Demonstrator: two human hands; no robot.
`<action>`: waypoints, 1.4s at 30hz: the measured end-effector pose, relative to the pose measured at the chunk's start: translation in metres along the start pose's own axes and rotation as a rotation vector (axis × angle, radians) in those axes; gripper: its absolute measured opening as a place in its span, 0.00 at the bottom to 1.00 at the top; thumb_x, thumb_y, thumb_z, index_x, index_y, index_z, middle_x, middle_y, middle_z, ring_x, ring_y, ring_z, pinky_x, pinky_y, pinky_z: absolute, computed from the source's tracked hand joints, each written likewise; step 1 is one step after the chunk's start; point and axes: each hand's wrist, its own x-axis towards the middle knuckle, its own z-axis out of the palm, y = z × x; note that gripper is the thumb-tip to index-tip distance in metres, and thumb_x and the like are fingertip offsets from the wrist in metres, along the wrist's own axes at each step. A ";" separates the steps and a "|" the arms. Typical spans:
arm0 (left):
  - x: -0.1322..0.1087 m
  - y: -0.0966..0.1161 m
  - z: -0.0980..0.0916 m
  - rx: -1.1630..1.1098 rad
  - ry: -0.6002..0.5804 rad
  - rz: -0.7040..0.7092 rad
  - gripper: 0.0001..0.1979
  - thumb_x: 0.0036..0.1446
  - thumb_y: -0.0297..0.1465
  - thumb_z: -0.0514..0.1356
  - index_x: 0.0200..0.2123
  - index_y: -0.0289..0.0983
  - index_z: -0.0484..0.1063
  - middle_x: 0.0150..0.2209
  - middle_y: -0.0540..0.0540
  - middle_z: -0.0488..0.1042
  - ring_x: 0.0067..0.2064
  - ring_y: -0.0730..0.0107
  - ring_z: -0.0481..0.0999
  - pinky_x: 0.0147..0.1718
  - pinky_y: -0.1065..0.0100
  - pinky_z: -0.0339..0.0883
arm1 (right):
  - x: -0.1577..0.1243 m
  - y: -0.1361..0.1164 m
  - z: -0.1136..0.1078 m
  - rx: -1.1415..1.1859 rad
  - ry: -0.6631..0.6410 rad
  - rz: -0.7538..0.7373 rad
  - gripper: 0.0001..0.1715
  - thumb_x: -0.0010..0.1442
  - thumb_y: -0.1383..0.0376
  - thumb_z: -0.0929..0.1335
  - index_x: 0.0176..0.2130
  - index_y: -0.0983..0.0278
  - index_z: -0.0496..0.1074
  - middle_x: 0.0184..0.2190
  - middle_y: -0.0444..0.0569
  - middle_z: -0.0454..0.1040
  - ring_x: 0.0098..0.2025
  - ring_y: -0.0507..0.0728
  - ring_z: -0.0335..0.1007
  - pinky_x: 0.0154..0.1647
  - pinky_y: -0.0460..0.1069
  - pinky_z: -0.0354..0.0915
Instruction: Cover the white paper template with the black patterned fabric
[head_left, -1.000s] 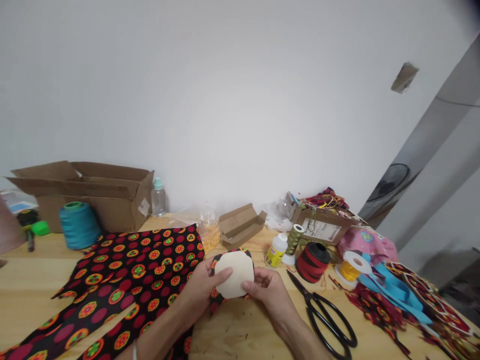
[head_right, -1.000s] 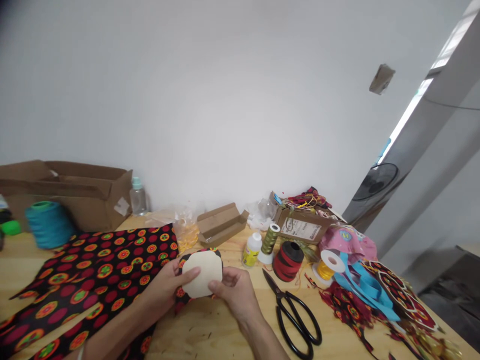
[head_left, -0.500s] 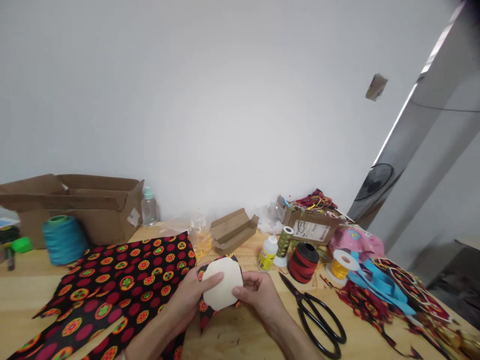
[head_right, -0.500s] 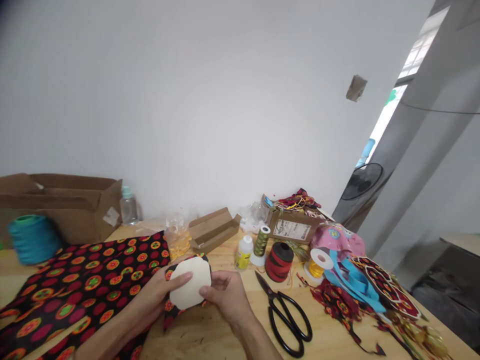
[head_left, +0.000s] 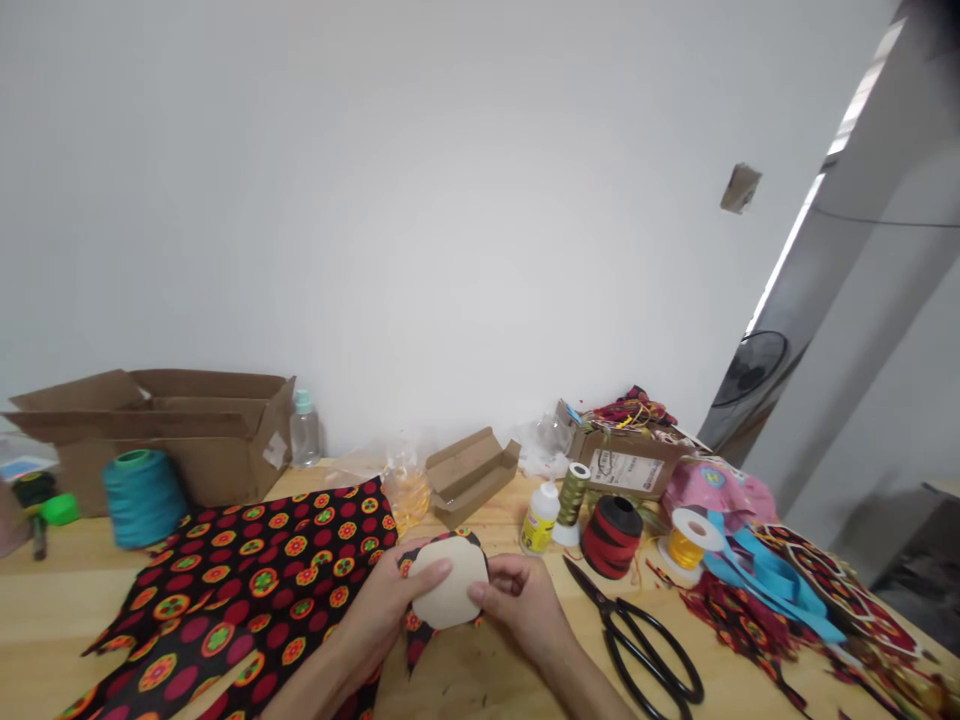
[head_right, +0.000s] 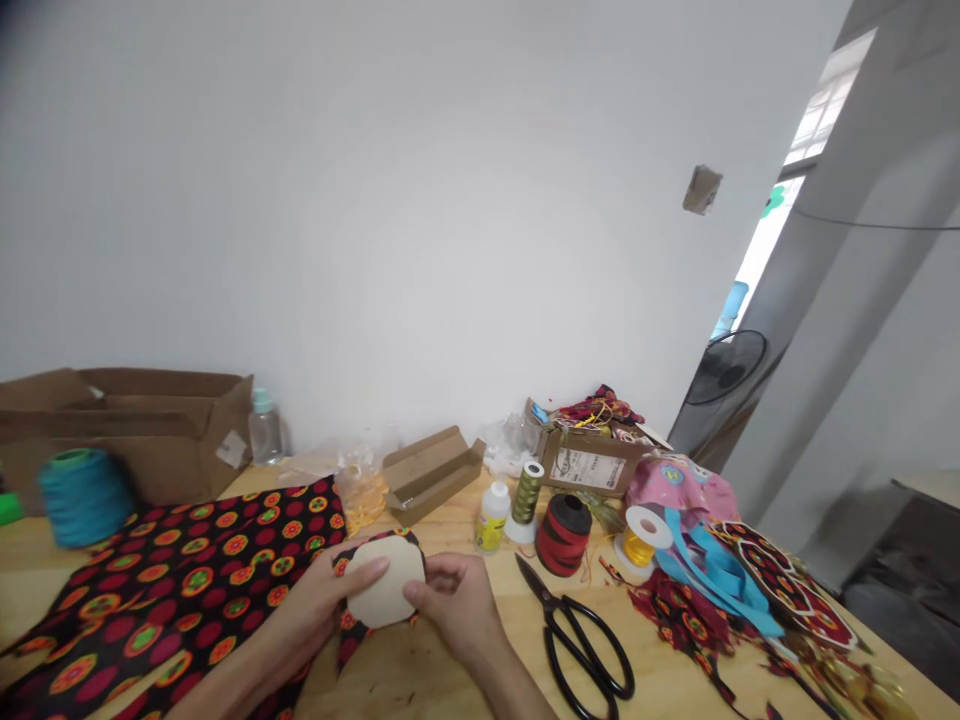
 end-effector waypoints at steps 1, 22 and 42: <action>0.000 0.000 -0.001 0.006 0.002 -0.002 0.16 0.42 0.34 0.67 0.36 0.32 0.76 0.28 0.44 0.77 0.29 0.67 0.74 0.28 0.70 0.68 | 0.000 0.000 0.000 -0.003 0.017 -0.013 0.13 0.37 0.61 0.75 0.26 0.66 0.78 0.22 0.48 0.78 0.22 0.53 0.71 0.27 0.47 0.65; 0.005 -0.007 -0.003 -0.049 -0.047 0.007 0.17 0.43 0.33 0.67 0.37 0.31 0.74 0.30 0.43 0.78 0.28 0.67 0.75 0.29 0.68 0.69 | 0.010 0.001 0.007 0.145 0.025 -0.081 0.16 0.38 0.60 0.76 0.29 0.67 0.77 0.25 0.48 0.78 0.26 0.53 0.71 0.30 0.46 0.66; 0.001 -0.003 -0.004 -0.028 -0.055 -0.011 0.17 0.40 0.36 0.68 0.32 0.29 0.75 0.25 0.40 0.77 0.26 0.66 0.75 0.27 0.69 0.67 | 0.016 0.022 0.005 0.163 -0.061 -0.092 0.24 0.40 0.55 0.74 0.34 0.70 0.75 0.28 0.54 0.78 0.29 0.59 0.74 0.33 0.52 0.69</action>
